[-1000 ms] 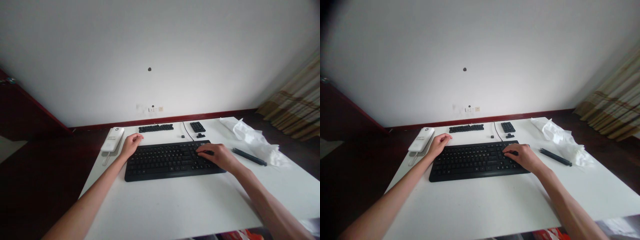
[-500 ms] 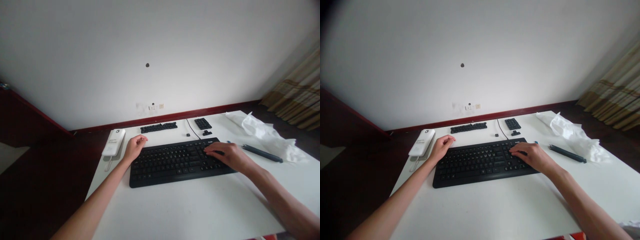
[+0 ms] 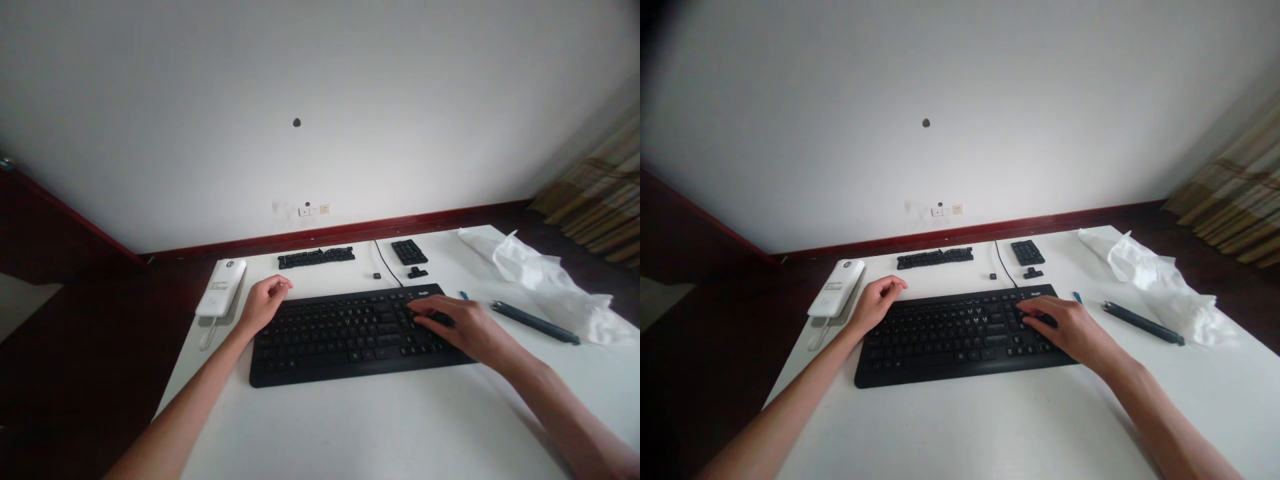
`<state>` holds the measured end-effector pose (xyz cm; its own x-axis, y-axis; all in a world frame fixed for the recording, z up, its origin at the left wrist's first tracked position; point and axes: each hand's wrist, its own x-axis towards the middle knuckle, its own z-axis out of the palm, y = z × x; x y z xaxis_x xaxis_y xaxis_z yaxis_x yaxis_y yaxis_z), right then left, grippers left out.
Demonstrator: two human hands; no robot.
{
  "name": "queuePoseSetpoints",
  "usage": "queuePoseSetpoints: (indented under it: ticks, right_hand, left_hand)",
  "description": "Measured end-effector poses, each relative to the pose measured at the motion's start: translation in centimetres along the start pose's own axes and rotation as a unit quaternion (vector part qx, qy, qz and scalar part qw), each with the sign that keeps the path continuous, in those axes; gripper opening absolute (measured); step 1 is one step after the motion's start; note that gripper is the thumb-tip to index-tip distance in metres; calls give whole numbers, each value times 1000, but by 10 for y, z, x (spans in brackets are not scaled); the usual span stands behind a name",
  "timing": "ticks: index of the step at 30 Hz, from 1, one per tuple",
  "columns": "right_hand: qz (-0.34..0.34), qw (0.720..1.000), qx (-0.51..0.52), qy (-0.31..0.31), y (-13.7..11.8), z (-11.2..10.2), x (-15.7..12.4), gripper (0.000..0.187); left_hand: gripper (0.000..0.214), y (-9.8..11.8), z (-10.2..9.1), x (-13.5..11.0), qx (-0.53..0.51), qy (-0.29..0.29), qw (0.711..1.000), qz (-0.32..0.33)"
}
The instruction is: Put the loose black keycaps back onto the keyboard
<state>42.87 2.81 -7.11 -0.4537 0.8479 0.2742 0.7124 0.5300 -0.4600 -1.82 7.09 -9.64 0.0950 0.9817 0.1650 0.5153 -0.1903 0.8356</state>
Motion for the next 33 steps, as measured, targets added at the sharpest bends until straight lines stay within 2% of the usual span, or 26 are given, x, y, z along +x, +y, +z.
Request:
queuePoseSetpoints:
  ticks: [8, 14, 19, 24, 33]
  right_hand:
    - [-25, 999, 16, -16, -6, -5, 5, 21]
    - [-37, 999, 16, -26, -13, -1, 2, 27]
    - [-43, 998, -50, -8, -26, 4, -8, 31]
    - [-39, 990, -135, 33, -28, 11, -21, 35]
    - [-33, 985, -165, 29, -28, 19, -25, 58]
  left_hand:
    - [33, 1, -2, 0, 24, 4, 1000, -9]
    - [31, 3, -2, -1, 34, 5, 999, -8]
    - [30, 3, -2, -2, 39, 6, 999, -5]
    - [31, 1, -2, -2, 38, 1, 999, -1]
    - [29, 3, -2, -2, 19, 16, 1000, 18]
